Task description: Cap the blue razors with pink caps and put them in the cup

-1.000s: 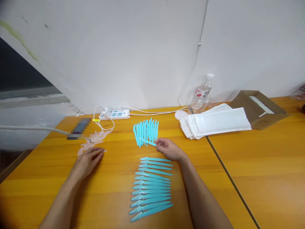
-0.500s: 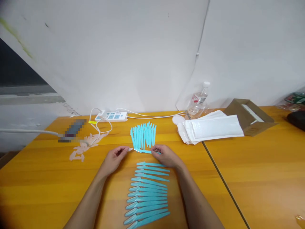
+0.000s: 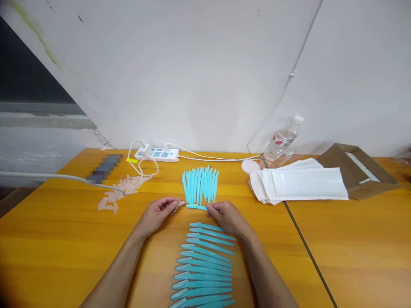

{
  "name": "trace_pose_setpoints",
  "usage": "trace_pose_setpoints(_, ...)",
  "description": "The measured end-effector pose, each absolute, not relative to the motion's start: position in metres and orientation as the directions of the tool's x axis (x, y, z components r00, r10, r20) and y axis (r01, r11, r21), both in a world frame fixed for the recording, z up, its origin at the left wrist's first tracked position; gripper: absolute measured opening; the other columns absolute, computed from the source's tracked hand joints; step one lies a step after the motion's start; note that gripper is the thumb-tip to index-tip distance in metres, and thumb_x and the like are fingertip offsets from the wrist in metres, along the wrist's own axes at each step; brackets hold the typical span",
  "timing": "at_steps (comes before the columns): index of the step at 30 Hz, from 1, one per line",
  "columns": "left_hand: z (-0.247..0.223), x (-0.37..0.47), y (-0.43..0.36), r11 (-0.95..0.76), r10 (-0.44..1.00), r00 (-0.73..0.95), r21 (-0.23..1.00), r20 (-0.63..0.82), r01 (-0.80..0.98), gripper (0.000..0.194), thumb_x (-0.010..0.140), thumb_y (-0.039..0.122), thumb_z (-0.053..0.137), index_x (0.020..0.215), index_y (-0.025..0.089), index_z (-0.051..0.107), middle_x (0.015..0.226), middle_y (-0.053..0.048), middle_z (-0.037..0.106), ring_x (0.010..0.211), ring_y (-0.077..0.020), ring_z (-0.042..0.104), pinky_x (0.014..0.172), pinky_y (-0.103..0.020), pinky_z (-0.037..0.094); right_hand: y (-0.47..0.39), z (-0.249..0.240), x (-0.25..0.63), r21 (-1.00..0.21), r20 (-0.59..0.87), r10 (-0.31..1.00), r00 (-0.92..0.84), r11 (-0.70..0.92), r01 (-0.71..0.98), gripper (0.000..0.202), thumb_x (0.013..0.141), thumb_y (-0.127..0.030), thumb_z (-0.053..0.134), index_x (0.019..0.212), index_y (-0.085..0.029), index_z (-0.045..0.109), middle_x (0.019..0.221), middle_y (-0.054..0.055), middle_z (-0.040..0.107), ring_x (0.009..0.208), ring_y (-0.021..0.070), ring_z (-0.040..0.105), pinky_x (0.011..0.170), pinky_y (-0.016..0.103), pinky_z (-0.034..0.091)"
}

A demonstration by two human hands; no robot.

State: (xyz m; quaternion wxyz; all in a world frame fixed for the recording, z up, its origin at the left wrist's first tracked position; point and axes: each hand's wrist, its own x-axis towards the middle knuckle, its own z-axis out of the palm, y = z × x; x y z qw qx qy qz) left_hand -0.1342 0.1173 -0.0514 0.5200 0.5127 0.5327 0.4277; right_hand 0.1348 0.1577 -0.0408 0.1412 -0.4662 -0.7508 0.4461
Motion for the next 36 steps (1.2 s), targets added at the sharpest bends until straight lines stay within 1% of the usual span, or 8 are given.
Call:
trace_pose_setpoints(5,-0.05,-0.129,0.116,0.106,0.989,0.088,0.981,-0.122,0.164,0.034,0.087,0.045,0.064,0.1,0.014,0.073,0.092,-0.007,0.073,0.08,-0.0157,0.063,0.075,-0.026,0.05,0.158,-0.038,0.133,-0.814,-0.196,0.816,-0.544,0.174,0.555,0.055,0.097,-0.06,0.036,0.067,-0.018,0.056,0.059,-0.004,0.035,0.055,0.0101,0.031,0.05,0.023,0.025)
trace_pose_setpoints(12,-0.058,-0.112,0.112,0.062,0.989,0.121,0.974,-0.09,0.22,0.034,0.089,0.043,0.062,0.103,0.015,0.074,0.091,-0.007,0.076,0.081,-0.0177,0.067,0.074,-0.026,0.052,0.156,-0.038,0.131,-0.796,-0.208,0.81,-0.549,0.186,0.576,0.055,0.098,-0.057,0.035,0.068,-0.017,0.057,0.058,-0.005,0.035,0.054,0.0092,0.031,0.051,0.022,0.024)
trace_pose_setpoints(16,-0.055,-0.102,0.11,-0.077,0.991,0.133,0.927,0.03,0.366,0.03,0.092,0.04,0.059,0.102,0.017,0.075,0.09,-0.006,0.076,0.078,-0.0173,0.067,0.071,-0.026,0.051,0.154,-0.038,0.129,-0.776,-0.098,0.828,-0.552,0.284,0.563,0.049,0.098,-0.049,0.04,0.067,-0.016,0.059,0.06,-0.004,0.042,0.058,0.0099,0.038,0.054,0.022,0.026)
trace_pose_setpoints(19,-0.051,-0.1,0.108,-0.218,0.97,0.206,0.846,0.131,0.486,0.024,0.095,0.035,0.056,0.099,0.021,0.075,0.093,-0.005,0.075,0.084,-0.0174,0.066,0.079,-0.028,0.05,0.154,-0.037,0.131,-0.765,-0.017,0.843,-0.538,0.335,0.55,0.042,0.094,-0.044,0.05,0.065,-0.016,0.061,0.065,-0.002,0.051,0.063,0.0109,0.045,0.058,0.022,0.031)
trace_pose_setpoints(24,-0.047,-0.096,0.105,-0.407,0.907,0.361,0.682,0.219,0.608,0.019,0.095,0.028,0.057,0.095,0.023,0.075,0.095,-0.004,0.073,0.093,-0.0189,0.063,0.089,-0.034,0.046,0.156,-0.035,0.14,-0.742,-0.093,0.849,-0.521,0.29,0.605,0.04,0.091,-0.043,0.052,0.064,-0.016,0.063,0.057,-0.004,0.051,0.054,0.0099,0.041,0.052,0.022,0.029)
trace_pose_setpoints(27,-0.045,-0.089,0.102,-0.472,0.876,0.413,0.608,0.247,0.638,0.024,0.095,0.03,0.057,0.113,0.024,0.071,0.114,-0.006,0.071,0.106,-0.0213,0.061,0.094,-0.037,0.044,0.162,-0.037,0.141,-0.692,-0.017,0.931,-0.364,0.252,0.677,0.037,0.09,-0.043,0.053,0.066,-0.017,0.065,0.058,-0.002,0.056,0.055,0.0112,0.046,0.054,0.023,0.032)
trace_pose_setpoints(30,-0.042,-0.08,0.097,-0.554,0.822,0.521,0.533,0.23,0.64,0.033,0.096,0.036,0.054,0.127,0.029,0.064,0.134,-0.003,0.063,0.122,-0.0243,0.054,0.102,-0.042,0.039,0.173,-0.04,0.137,-0.65,0.024,0.992,-0.12,0.107,0.752,0.03,0.086,-0.044,0.057,0.075,-0.018,0.069,0.068,0.001,0.067,0.063,0.0146,0.058,0.062,0.024,0.038)
trace_pose_setpoints(36,-0.036,-0.065,0.083,-0.625,0.761,0.629,0.439,0.16,0.645,0.034,0.102,0.034,0.042,0.13,0.028,0.06,0.138,-0.002,0.062,0.131,-0.0229,0.048,0.106,-0.044,0.034,0.204,-0.043,0.12,-0.471,-0.085,0.996,0.034,-0.07,0.879,0.035,0.084,-0.044,0.058,0.098,-0.016,0.072,0.094,0.012,0.076,0.089,0.0249,0.069,0.073,0.029,0.043)
